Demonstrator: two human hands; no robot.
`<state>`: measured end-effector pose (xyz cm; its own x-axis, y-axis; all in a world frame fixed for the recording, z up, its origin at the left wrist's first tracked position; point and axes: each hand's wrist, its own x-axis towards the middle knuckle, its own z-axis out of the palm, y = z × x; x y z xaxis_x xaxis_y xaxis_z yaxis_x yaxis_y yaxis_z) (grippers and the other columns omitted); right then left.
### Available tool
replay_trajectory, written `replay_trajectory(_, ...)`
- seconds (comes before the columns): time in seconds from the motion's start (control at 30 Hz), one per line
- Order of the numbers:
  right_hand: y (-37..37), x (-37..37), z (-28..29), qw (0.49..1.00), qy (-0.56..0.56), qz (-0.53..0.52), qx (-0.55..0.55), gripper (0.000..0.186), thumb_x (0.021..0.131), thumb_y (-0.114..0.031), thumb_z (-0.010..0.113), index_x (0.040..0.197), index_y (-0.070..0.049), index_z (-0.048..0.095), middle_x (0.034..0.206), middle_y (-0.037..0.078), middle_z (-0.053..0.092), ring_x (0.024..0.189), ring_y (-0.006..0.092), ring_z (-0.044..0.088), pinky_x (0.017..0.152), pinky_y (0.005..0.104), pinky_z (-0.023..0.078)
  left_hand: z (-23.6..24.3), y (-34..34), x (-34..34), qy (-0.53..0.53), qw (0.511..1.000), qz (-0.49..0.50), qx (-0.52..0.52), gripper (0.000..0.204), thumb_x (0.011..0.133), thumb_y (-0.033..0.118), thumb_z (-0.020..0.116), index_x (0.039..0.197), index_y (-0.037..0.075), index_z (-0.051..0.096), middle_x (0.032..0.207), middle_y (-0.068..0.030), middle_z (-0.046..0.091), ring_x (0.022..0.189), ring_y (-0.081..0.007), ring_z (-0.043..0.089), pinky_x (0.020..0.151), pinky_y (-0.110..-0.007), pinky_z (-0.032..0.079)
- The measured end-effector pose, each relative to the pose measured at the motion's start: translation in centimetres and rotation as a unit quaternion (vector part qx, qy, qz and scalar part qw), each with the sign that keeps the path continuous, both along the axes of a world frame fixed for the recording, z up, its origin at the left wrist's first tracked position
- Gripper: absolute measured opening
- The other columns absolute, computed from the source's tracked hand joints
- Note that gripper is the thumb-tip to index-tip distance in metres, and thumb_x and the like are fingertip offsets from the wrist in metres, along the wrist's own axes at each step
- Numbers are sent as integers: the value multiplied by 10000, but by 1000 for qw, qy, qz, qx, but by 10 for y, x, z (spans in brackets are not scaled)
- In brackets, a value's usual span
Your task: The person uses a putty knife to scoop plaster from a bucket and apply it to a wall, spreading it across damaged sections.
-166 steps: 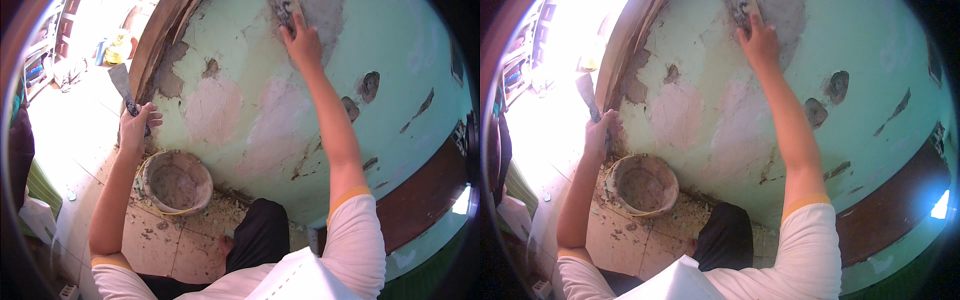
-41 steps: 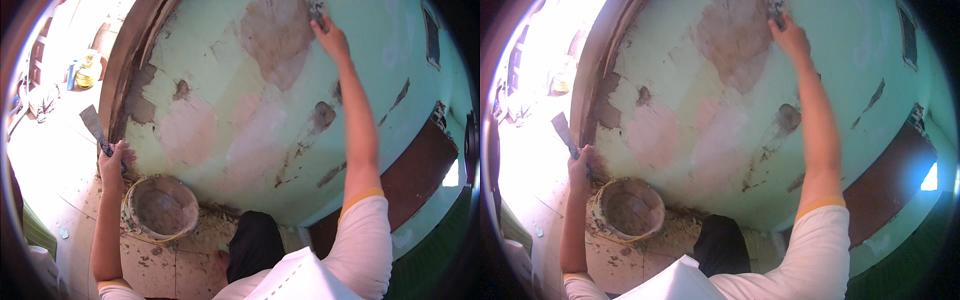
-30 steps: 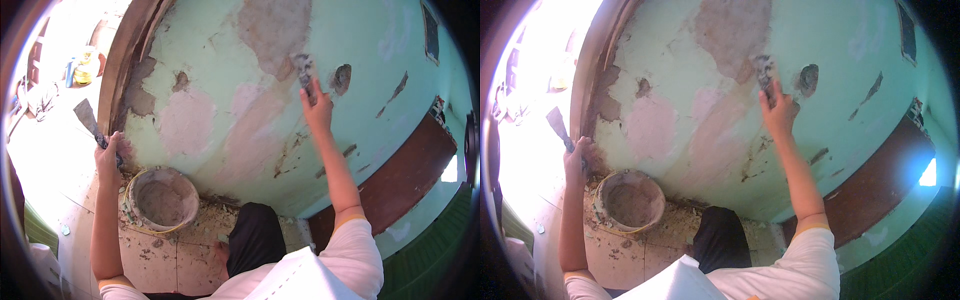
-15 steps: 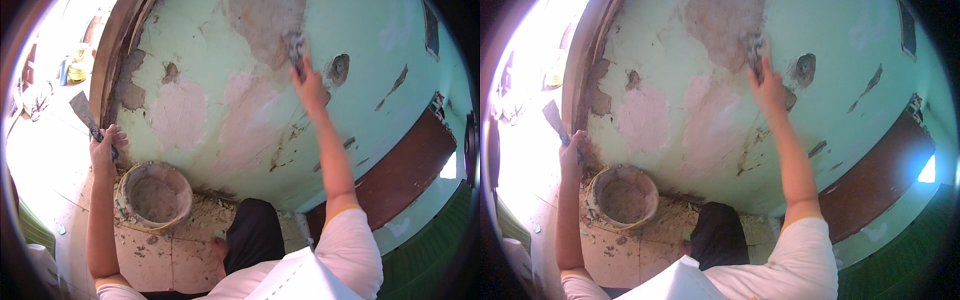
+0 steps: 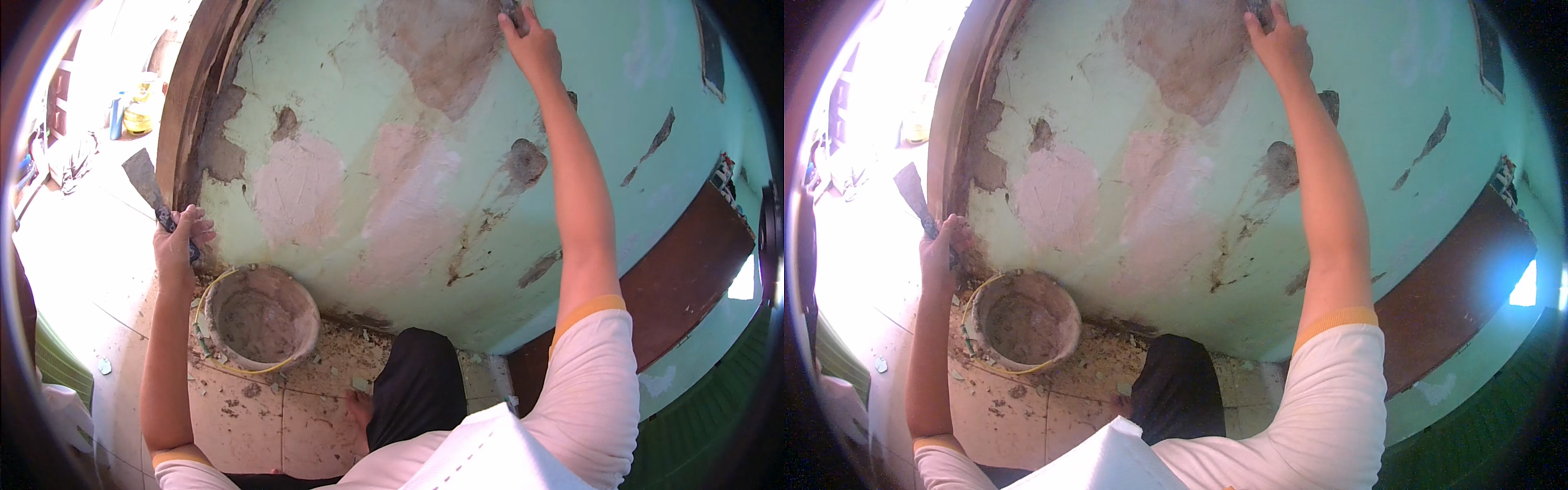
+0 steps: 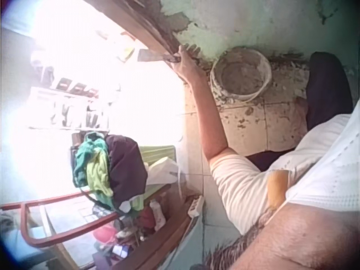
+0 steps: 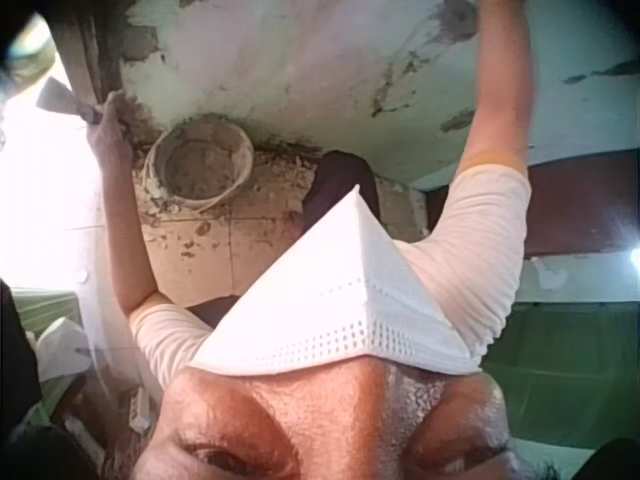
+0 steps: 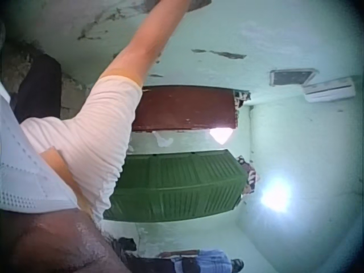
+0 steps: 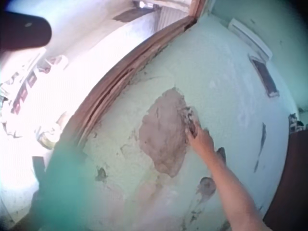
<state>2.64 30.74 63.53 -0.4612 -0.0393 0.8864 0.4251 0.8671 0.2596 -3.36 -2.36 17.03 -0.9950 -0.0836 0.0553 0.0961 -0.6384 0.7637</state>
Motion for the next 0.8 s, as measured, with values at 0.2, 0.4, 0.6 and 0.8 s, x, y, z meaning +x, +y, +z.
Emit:
replay_trajectory(0.2, 93, 55, -137, 995, -74, 14, -69, 684, 936, -532, 629, 1500, -181, 467, 1079, 286, 580, 1002, 443, 627, 829, 491, 529, -6, -3, -4, -13, 1000, -2, 2, 215, 947, 175, 703, 948, 69, 516, 961, -134, 687, 766, -201, 687, 673, -357, 603)
replay_trajectory(0.4, 120, 109, -202, 995, -42, 85, -29, 662, 955, -523, 619, 1505, -183, 476, 986, 239, 552, 880, 398, 615, 766, 450, 526, -4, -8, 0, -19, 1000, 2, -7, 199, 948, 179, 699, 944, 50, 546, 955, -131, 694, 751, -203, 686, 671, -353, 603)
replay_trajectory(0.6, 46, 16, -47, 990, 43, 124, 45, 696, 907, -586, 655, 1419, -123, 570, 979, 231, 639, 929, 363, 637, 826, 436, 517, -8, -11, -6, 2, 1000, 14, 18, 217, 945, 189, 704, 979, 13, 582, 946, -136, 702, 752, -208, 687, 666, -354, 606)
replay_trajectory(0.8, -30, -21, 27, 999, 11, 36, -21, 652, 982, -503, 554, 1482, -94, 470, 1243, 256, 631, 1121, 405, 624, 947, 450, 521, 5, -5, 2, -1, 1000, 21, -14, 215, 943, 188, 706, 955, 24, 568, 957, -135, 697, 763, -208, 693, 666, -350, 605)
